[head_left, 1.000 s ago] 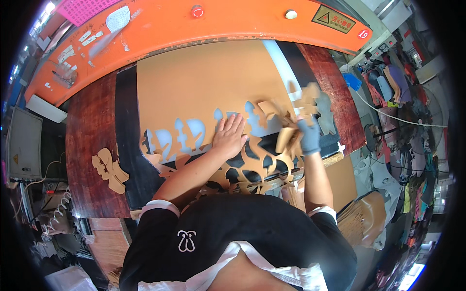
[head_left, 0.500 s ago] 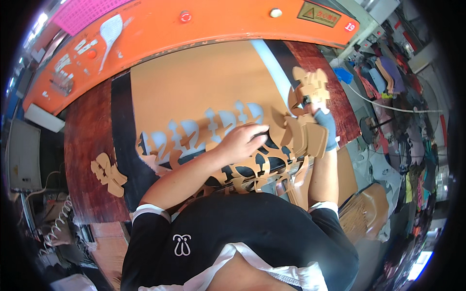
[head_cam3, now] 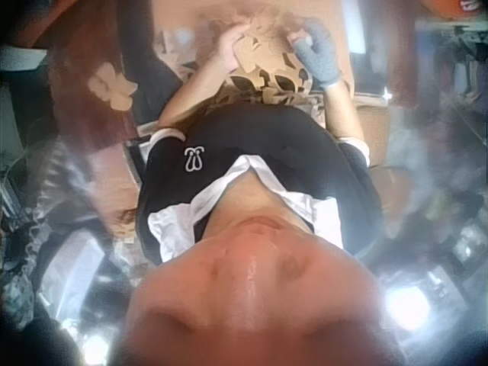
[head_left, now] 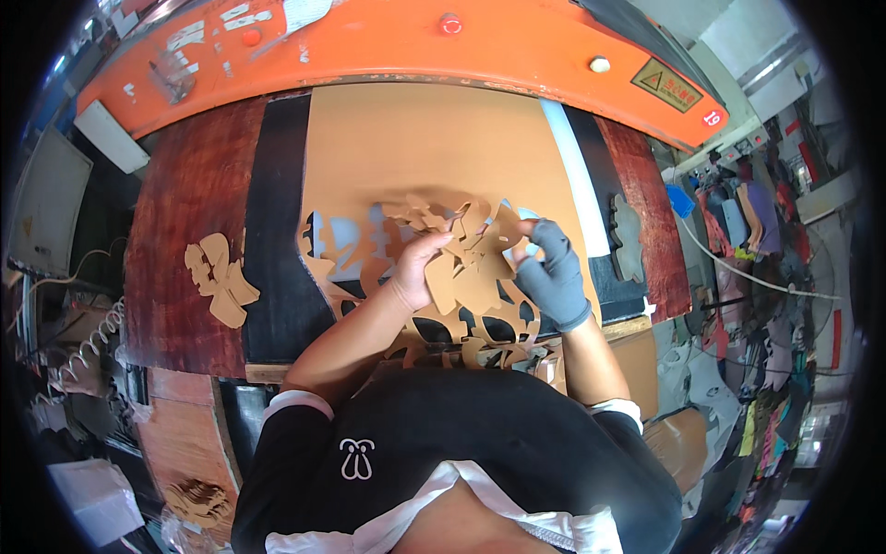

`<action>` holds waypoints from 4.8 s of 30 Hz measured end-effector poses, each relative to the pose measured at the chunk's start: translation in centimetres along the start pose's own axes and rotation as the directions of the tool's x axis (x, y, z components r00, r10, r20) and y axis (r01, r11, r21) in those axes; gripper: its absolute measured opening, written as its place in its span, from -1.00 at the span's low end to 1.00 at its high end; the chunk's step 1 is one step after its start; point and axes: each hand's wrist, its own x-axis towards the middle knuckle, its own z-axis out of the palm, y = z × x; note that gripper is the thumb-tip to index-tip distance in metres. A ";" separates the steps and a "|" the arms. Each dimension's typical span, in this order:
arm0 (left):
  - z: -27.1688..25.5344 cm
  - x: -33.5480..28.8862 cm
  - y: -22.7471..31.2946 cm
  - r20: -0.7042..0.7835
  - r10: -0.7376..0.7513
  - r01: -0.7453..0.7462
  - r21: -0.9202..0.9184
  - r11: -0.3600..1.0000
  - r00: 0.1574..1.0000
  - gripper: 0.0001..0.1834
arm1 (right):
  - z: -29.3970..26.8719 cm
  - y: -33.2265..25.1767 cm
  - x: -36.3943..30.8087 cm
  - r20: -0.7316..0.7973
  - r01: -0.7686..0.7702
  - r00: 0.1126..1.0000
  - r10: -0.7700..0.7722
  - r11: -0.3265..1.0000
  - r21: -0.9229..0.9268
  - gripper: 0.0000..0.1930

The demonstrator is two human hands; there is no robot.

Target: The person repeatedly lowers and raises a press on a die-cutting machine to cut shapes from a sheet of material. They then peel away the excess material from around the cut shapes, leaving the finished pieces on the sheet. The person continues this cycle multiple times, clearing the weeded material and stacking the finished cutouts.

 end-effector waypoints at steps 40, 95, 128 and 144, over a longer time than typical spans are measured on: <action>1.6 -2.9 0.4 -0.028 -0.121 0.123 0.359 0.925 0.992 -0.26 | 3.3 0.2 4.3 0.072 -0.408 0.902 0.426 0.784 0.468 -0.82; -5.4 -24.7 14.5 0.081 0.969 0.852 0.462 -0.245 0.234 -0.53 | 1.7 11.8 -2.4 0.006 -0.120 0.992 0.123 0.973 -0.197 -0.71; -6.9 -26.3 -20.4 -0.277 0.167 0.318 0.892 -0.320 0.946 -0.65 | -17.1 16.9 -24.3 -0.172 -0.757 0.509 0.843 0.534 0.376 -0.88; 4.9 -15.4 -6.5 -0.463 -0.401 0.596 0.732 0.329 0.790 -0.73 | -15.9 14.0 -22.1 -0.383 -0.347 0.908 0.173 0.821 -0.453 -0.60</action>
